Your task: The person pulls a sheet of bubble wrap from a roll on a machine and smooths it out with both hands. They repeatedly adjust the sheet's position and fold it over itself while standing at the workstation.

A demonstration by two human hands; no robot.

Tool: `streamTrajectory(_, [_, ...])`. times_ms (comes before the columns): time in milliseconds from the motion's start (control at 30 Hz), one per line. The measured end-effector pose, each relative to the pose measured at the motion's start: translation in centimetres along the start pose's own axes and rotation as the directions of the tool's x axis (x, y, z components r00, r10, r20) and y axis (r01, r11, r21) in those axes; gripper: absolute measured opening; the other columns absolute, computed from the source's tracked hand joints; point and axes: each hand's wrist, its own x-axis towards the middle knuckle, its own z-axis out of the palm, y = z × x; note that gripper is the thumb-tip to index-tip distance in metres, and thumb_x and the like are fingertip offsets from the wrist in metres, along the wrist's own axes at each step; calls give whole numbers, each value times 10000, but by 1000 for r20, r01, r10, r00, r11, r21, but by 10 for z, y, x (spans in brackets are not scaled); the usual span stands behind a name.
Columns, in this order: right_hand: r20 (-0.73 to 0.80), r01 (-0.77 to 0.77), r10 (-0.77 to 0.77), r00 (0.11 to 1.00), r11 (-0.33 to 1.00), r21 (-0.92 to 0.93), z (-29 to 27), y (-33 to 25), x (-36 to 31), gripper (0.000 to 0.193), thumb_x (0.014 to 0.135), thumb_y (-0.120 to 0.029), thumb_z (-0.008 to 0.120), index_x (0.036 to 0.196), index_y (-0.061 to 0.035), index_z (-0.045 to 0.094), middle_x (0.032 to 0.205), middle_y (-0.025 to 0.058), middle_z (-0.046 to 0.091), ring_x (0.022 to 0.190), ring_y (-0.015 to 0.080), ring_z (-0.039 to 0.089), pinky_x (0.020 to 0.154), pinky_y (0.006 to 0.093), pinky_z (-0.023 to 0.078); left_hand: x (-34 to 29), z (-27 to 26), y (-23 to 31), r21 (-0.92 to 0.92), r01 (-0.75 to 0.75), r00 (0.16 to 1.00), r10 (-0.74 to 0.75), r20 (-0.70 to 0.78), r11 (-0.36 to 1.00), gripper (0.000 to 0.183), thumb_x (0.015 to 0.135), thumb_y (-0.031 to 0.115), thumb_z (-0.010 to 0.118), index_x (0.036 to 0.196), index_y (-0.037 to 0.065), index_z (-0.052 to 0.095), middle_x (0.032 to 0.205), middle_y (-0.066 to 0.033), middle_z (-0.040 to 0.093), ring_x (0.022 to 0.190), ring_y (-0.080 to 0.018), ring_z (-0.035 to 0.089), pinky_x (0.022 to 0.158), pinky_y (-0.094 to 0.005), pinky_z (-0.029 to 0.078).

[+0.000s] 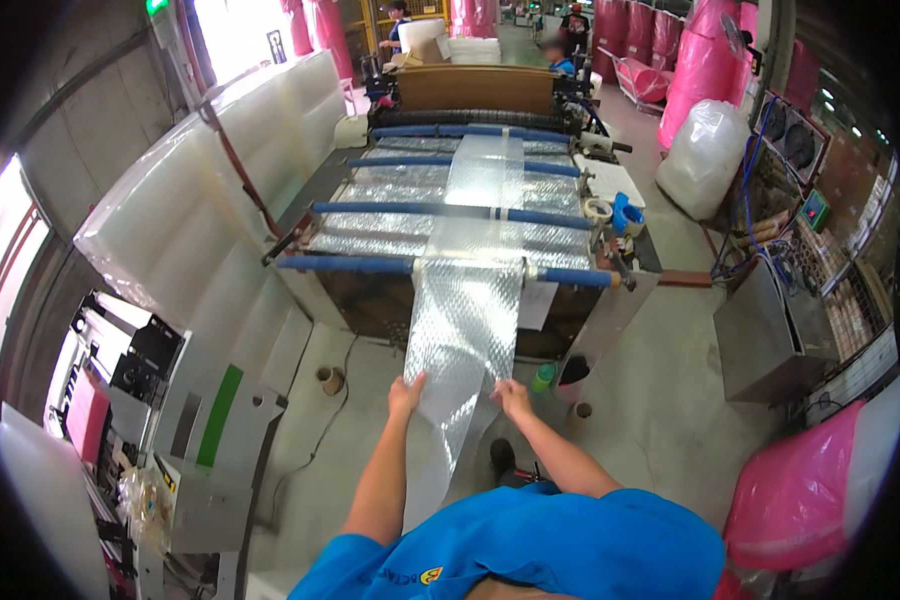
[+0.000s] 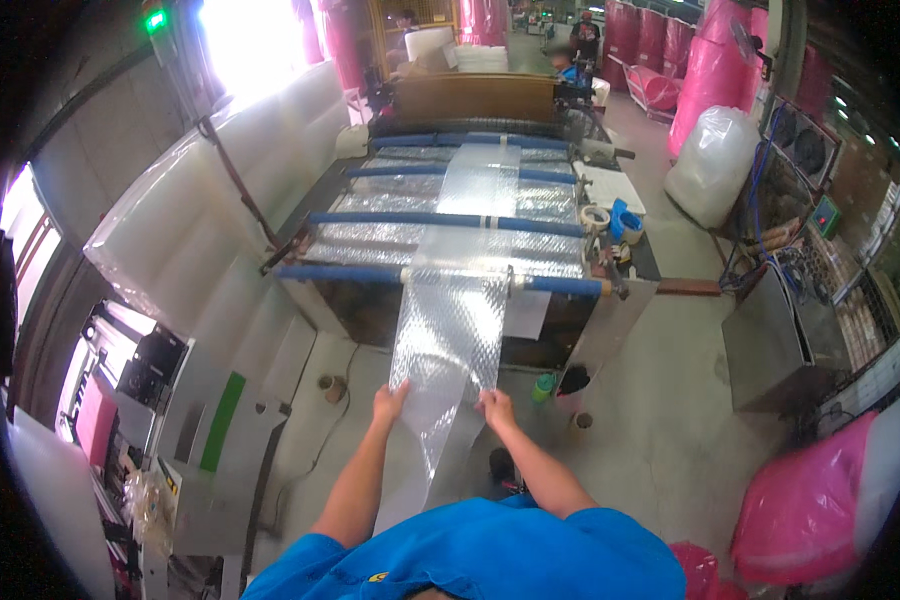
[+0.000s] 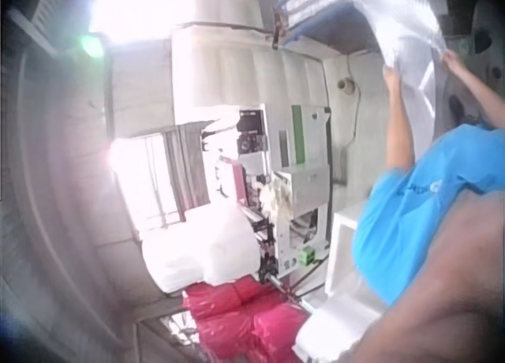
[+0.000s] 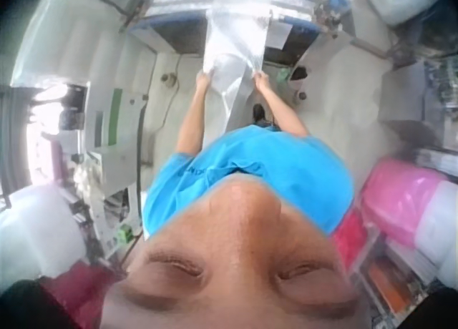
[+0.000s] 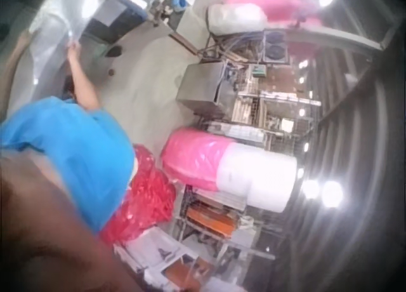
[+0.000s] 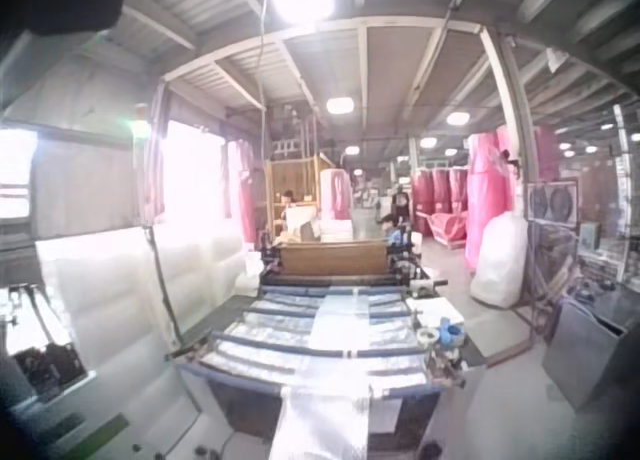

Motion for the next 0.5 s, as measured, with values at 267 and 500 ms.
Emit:
streamTrajectory(267, [-103, -8, 25, 994, 986, 164, 5, -13, -20, 257, 800, -269, 459, 748, -24, 514, 636, 59, 568, 543, 119, 523, 475, 239, 394, -17, -7, -2, 76, -5, 994, 14, -112, 997, 584, 652, 510, 545, 941, 4, 511, 961, -183, 535, 911, -308, 508, 770, -365, 394])
streamTrajectory(500, [-50, -25, 34, 998, 985, 169, -15, -75, 39, 246, 811, -296, 446, 756, -61, 494, 680, 43, 570, 547, 94, 485, 460, 226, 366, 34, -24, 72, 2, -134, 990, 134, -51, 991, 674, 596, 508, 596, 931, -71, 512, 932, -233, 532, 899, -320, 515, 772, -354, 392])
